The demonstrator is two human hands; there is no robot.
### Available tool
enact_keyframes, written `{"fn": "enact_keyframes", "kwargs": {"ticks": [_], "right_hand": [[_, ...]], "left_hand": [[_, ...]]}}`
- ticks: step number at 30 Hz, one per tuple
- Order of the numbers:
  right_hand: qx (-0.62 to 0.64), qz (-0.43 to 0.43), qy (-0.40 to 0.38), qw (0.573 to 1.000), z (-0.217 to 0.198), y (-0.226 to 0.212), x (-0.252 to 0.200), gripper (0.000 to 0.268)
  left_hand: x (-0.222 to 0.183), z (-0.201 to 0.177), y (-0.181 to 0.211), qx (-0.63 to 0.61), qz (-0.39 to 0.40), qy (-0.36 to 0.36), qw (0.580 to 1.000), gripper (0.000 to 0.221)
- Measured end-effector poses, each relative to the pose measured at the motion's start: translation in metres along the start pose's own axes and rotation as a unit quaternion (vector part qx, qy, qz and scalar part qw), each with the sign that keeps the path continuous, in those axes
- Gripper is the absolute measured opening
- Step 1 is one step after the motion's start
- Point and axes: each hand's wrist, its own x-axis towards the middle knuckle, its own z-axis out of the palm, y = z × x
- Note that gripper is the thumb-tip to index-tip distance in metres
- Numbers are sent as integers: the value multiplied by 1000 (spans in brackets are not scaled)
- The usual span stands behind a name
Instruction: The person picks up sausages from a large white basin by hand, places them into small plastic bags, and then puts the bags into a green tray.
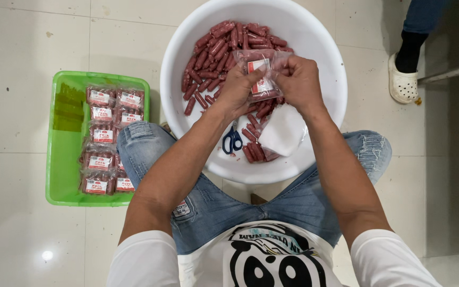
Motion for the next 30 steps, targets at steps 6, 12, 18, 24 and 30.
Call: {"fn": "enact_keyframes", "kwargs": {"ticks": [6, 12, 18, 24, 30], "right_hand": [[29, -82, 129, 988, -29, -40, -35, 26], [395, 144, 79, 904, 22, -40, -76, 27], [293, -104, 1, 951, -12, -7, -66, 8], [323, -129, -140, 927, -8, -86, -109, 23], [89, -147, -177, 969, -15, -54, -116, 11]], "left_hand": [[13, -22, 5, -57, 57, 38, 996, 23], [-68, 42, 52, -77, 63, 82, 992, 29], [-117, 10, 38, 3, 97, 22, 995, 40], [-147, -12, 30, 178, 237, -18, 955, 22], [-178, -5, 27, 236, 240, 14, 942, 7]]}}
